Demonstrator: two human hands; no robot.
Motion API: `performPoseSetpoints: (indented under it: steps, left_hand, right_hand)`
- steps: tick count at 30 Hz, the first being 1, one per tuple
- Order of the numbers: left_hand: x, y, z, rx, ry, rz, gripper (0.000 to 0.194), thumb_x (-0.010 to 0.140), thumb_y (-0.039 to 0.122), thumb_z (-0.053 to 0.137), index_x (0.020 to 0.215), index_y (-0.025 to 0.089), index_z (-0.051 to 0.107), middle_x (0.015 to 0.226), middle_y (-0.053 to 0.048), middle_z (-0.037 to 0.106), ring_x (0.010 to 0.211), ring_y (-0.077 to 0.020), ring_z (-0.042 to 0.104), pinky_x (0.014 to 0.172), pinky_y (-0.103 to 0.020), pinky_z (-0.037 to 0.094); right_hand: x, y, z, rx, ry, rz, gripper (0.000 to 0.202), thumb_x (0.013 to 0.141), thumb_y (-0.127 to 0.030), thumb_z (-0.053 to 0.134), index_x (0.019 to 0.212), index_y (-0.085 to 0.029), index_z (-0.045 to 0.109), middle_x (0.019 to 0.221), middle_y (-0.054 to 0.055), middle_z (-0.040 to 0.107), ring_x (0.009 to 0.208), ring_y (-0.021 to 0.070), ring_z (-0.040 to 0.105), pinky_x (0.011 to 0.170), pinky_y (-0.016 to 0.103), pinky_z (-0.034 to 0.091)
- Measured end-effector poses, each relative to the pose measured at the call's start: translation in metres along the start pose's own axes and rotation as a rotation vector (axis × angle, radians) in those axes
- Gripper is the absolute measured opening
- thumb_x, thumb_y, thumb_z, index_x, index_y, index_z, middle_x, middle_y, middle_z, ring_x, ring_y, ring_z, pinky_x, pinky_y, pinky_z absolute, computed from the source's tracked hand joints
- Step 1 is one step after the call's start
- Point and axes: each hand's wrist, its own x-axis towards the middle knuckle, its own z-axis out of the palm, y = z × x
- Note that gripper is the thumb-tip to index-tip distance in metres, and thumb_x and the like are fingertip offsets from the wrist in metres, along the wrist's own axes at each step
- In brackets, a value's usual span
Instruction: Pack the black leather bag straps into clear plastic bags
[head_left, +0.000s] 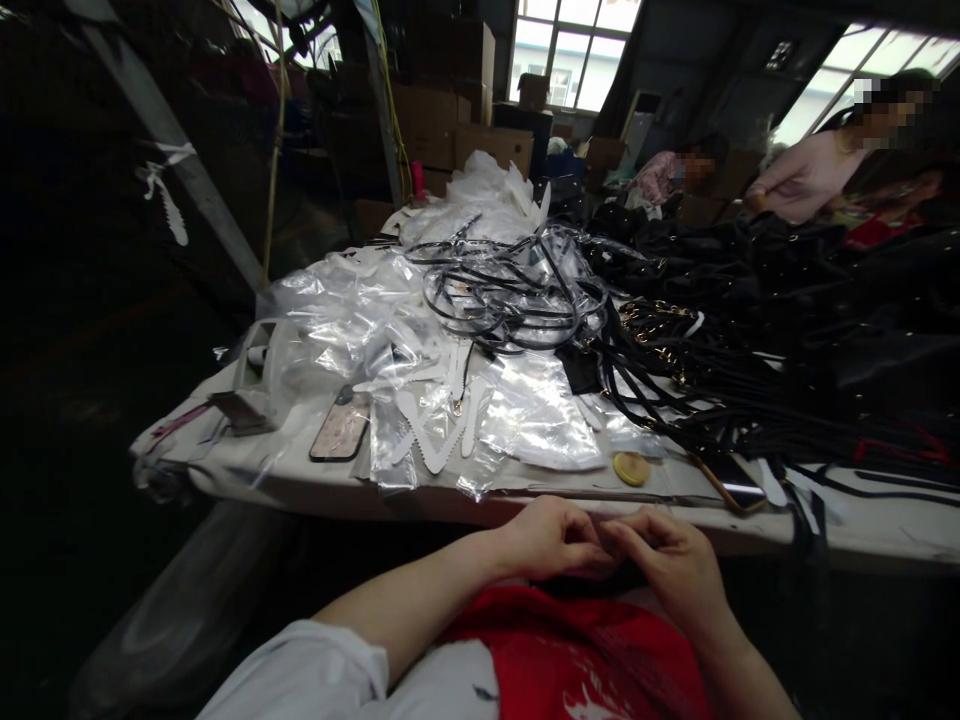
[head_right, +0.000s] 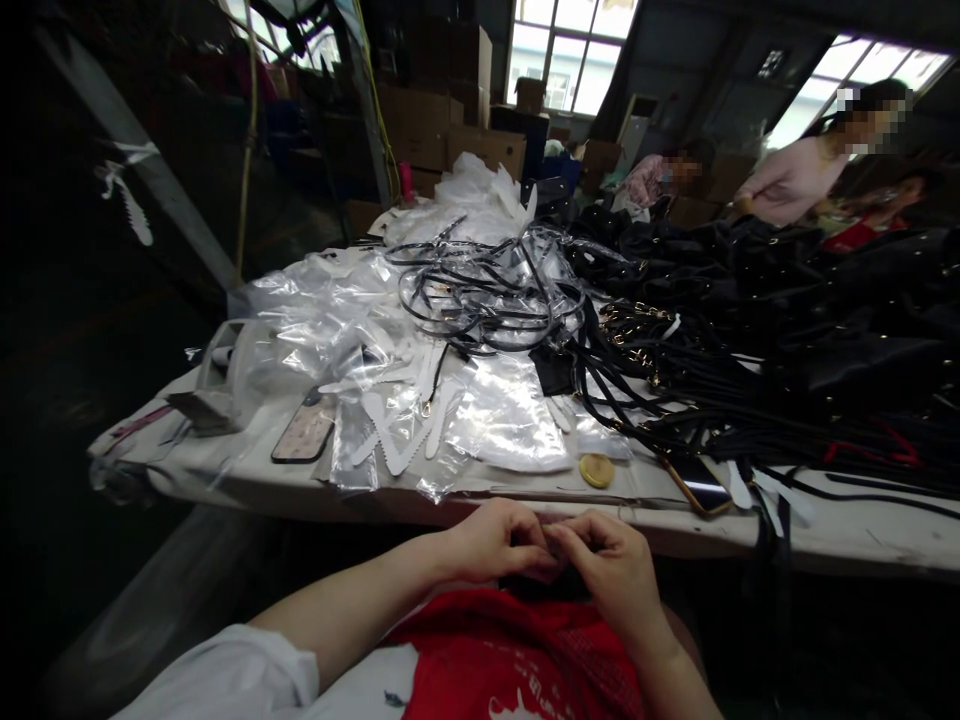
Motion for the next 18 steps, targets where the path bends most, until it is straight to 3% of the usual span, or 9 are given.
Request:
performPoseSetpoints:
  steps: [4, 11, 16, 18]
  left_hand:
    - [0.0022, 0.0003, -0.0011, 0.015, 0.026, -0.049, 0.029, 0.082, 0.041, 0.069, 0.085, 0.013, 0.077, 0.078, -0.004, 0.074, 0.067, -0.0132, 0.062, 0.058, -0.019, 0.043]
    - [0.0023, 0.0025, 0.0033, -0.005, 0.049, -0.028, 0.032, 0.081, 0.042, 0.069, 0.084, 0.011, 0.077, 0.074, -0.004, 0.072, 0.065, -0.0132, 0.061, 0.056, -0.019, 0.041]
    - [0.0028, 0.0008, 0.0029, -0.072, 0.042, -0.068, 0.034, 0.082, 0.044, 0.067, 0.088, 0.011, 0.076, 0.078, -0.006, 0.074, 0.065, -0.0146, 0.064, 0.057, -0.021, 0.045]
    - [0.003, 0.001, 0.0021, -0.072, 0.037, -0.07, 0.032, 0.083, 0.043, 0.066, 0.087, 0.012, 0.076, 0.079, -0.007, 0.074, 0.065, -0.0153, 0.065, 0.057, -0.021, 0.046]
  right_hand:
    - [0.0008, -0.0017, -0.0033, -0.001, -0.033, -0.03, 0.02, 0.083, -0.042, 0.067, 0.086, -0.028, 0.081, 0.09, 0.006, 0.079, 0.084, 0.0276, 0.072, 0.078, 0.035, 0.056]
    - [-0.0018, -0.0028, 0.0026, 0.015, 0.049, 0.115, 0.03, 0.073, -0.048, 0.078, 0.057, -0.023, 0.071, 0.057, 0.003, 0.07, 0.054, 0.0207, 0.063, 0.052, 0.029, 0.051]
    - [-0.0014, -0.0014, 0.0013, 0.08, 0.016, 0.06, 0.02, 0.077, -0.043, 0.074, 0.083, -0.025, 0.08, 0.087, 0.006, 0.079, 0.081, 0.0268, 0.072, 0.074, 0.033, 0.057]
    - [-0.0019, -0.0028, 0.0002, 0.066, 0.0, 0.086, 0.02, 0.078, -0.044, 0.073, 0.075, -0.024, 0.078, 0.077, 0.006, 0.077, 0.072, 0.0251, 0.07, 0.067, 0.033, 0.057]
